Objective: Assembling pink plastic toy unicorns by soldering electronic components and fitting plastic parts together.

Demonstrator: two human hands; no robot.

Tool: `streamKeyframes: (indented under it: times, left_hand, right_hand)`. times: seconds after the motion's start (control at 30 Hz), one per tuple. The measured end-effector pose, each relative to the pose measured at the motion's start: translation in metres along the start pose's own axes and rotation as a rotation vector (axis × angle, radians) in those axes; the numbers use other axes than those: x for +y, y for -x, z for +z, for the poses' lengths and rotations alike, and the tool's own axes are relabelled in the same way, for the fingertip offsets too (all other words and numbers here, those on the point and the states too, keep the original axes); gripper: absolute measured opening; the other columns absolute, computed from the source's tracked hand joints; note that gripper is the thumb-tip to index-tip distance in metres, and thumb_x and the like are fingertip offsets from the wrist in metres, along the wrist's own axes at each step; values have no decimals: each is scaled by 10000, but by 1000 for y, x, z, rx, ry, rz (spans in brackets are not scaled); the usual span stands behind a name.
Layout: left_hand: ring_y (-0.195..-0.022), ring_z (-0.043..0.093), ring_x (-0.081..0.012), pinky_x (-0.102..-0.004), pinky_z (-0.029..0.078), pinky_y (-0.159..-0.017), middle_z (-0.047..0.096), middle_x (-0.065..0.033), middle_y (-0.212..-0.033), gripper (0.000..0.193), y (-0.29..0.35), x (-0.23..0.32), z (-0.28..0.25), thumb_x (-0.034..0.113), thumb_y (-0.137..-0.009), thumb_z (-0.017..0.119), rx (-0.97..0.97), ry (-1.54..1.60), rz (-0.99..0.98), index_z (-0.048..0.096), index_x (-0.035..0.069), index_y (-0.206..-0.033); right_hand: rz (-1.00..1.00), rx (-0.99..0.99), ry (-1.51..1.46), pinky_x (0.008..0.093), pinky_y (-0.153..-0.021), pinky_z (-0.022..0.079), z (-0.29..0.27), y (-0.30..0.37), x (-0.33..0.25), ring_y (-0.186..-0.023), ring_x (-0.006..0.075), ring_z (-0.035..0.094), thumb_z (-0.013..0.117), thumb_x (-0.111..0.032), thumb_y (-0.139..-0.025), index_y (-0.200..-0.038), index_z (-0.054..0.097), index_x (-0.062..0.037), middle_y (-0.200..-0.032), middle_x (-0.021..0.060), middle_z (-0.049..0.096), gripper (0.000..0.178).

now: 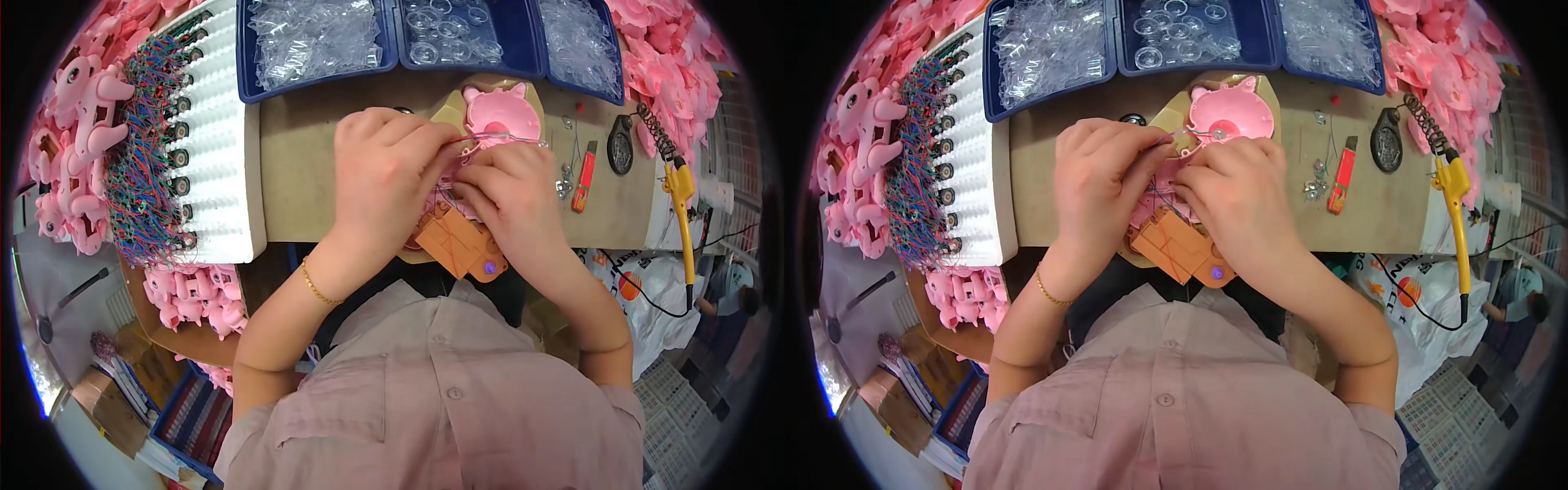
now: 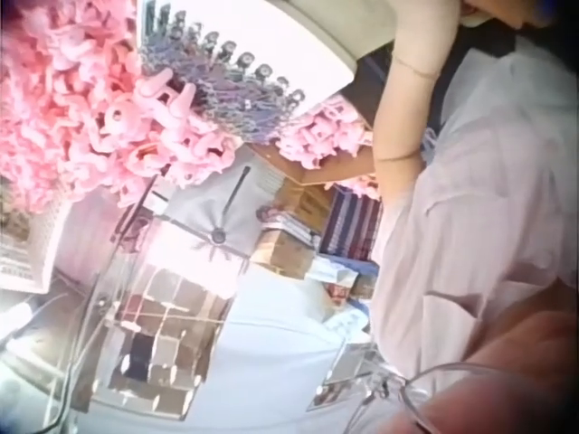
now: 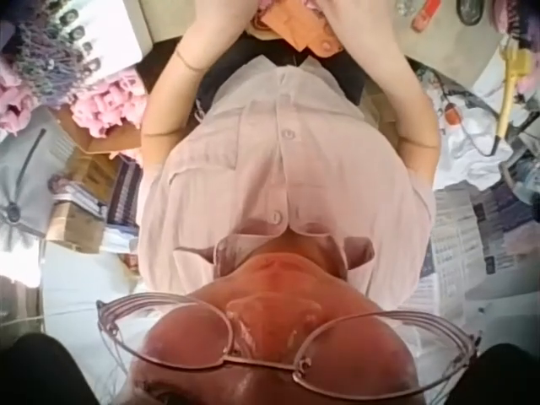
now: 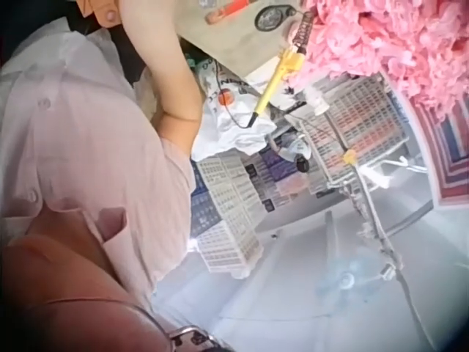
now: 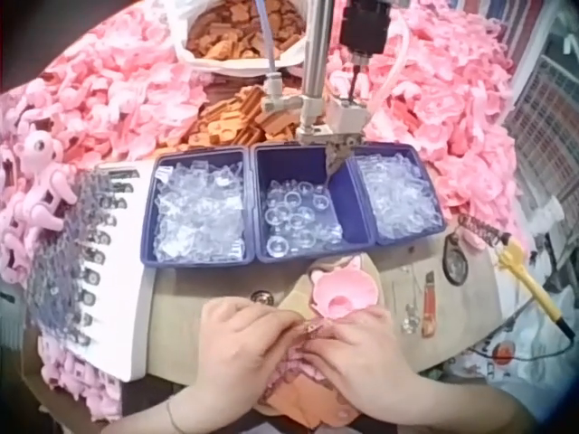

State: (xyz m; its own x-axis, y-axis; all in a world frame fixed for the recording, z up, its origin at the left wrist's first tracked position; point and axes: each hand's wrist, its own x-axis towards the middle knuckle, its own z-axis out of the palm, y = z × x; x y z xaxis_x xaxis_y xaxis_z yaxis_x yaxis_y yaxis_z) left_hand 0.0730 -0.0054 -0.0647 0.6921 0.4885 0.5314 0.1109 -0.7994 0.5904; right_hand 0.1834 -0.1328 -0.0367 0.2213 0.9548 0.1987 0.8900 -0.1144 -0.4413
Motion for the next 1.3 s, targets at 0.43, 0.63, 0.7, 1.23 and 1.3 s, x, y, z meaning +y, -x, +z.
streamKeyframes:
  times: [0.43,0.63,0.7,1.23,1.3]
  left_hand:
    - [-820,535,-236,-351,376,-777,600,-33,-784,118,-1,-3,-5,148,-748,706,-99,24,-21,653,73,-822]
    - [-838,547,-232,-351,374,-786,610,-33,-805,115,3,2,-9,150,-739,709,-159,68,-127,650,73,-802]
    - [-833,547,-231,-353,373,-787,608,-34,-796,116,5,5,-9,151,-732,712,-90,19,-73,653,74,-794]
    - [-801,527,-239,-350,372,-770,585,-40,-771,140,2,2,-5,173,-744,712,-160,18,-135,646,59,-793]
    - [-779,522,-237,-346,368,-754,577,-43,-746,139,2,2,-5,170,-744,712,-154,44,-146,643,57,-787]
  right_hand:
    - [4,-84,54,390,-903,370,-3,2,-1,-877,207,572,666,-123,-775,-900,676,-54,-887,38,632,143]
    - [-12,-11,24,394,-905,364,3,7,3,-885,221,563,662,-105,-774,-899,668,-42,-895,38,629,141]
    - [-30,8,15,393,-899,365,3,7,3,-887,224,561,661,-102,-773,-897,666,-41,-902,39,628,139]
    - [-9,-12,-27,372,-851,395,-1,0,8,-841,225,575,613,-113,-792,-851,637,-47,-837,45,615,91]
    - [-16,-6,-14,376,-847,398,1,-1,6,-833,226,575,604,-104,-787,-848,637,-46,-824,51,614,90]
